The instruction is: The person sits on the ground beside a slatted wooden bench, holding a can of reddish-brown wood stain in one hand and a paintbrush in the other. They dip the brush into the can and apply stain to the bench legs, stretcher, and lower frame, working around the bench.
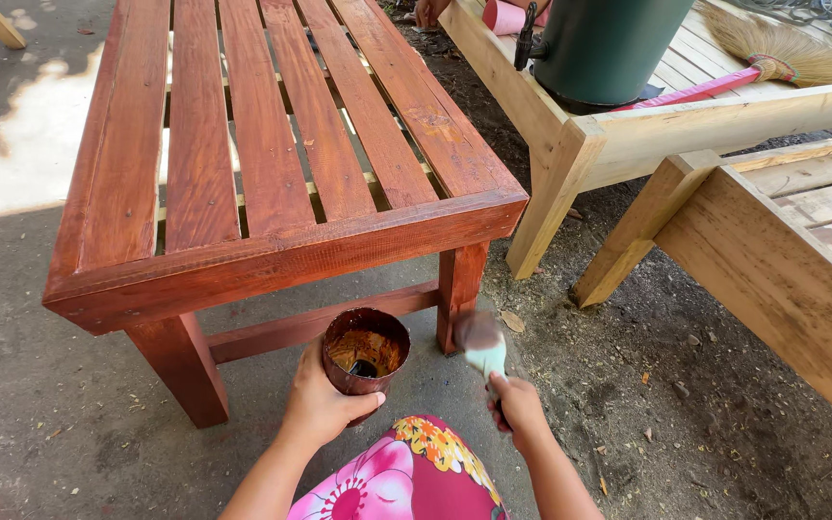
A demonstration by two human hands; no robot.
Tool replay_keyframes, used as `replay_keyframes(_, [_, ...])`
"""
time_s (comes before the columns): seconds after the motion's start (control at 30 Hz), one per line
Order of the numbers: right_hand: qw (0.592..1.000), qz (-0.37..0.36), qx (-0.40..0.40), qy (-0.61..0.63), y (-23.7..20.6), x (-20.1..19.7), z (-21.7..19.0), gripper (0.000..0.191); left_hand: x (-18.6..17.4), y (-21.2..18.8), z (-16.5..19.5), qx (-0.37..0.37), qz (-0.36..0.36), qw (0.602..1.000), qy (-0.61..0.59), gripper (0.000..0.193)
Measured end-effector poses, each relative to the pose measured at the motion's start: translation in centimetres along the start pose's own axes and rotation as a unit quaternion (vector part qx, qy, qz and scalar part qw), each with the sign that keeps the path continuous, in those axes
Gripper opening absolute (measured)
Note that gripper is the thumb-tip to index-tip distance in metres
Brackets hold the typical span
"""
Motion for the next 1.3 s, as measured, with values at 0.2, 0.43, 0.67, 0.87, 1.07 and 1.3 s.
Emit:
replay_keyframes(0.2, [0.977,-0.051,0.094,-0.186,5.5,-0.6,2.8,0.041,-0.7,-0.9,-0.2,0.019,-0.002,1.0,-0.024,0.097])
replay_keyframes(0.43, [0.962,-0.061,0.239,-0.116,6.6,3.4,3.1,0.037,-1.4,-1.8,-0.9,0.021,0.013,0.999,-0.03,0.098])
replay_keyframes(0.67, [0.959,-0.031,0.267,-0.089,6.6,5.8,2.3,0.037,-1.5,-1.8,-0.8,0.025,0.011,0.999,-0.04,0.105])
replay_keyframes(0.87, [0.985,-0.028,0.136,-0.106,6.1,3.1,-0.6,0.044,-1.5,-0.9,-1.7,0.011,0.006,0.999,-0.051,0.105])
replay_keyframes(1.07, [0.998,-0.051,-0.001,-0.041,-0.4,0.9,-10.5,0.04,-0.5,-0.8,-2.8,-0.008,0.002,0.999,-0.042,0.104])
replay_keyframes(1.3, [0.996,-0.049,-0.067,0.035,-3.4,-3.2,-9.0,0.037,0.0,-0.7,-2.4,-0.008,-0.005,0.999,-0.039,0.102])
Point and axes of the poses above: each hand's wrist, its own y-axis towards the middle knuckle, its own x-axis out of the palm, z = x × y, the point moved 7 cm from there along y, towards the middle knuckle, and after that the axes turned 9 degrees about -x, right-handed, at the moved point
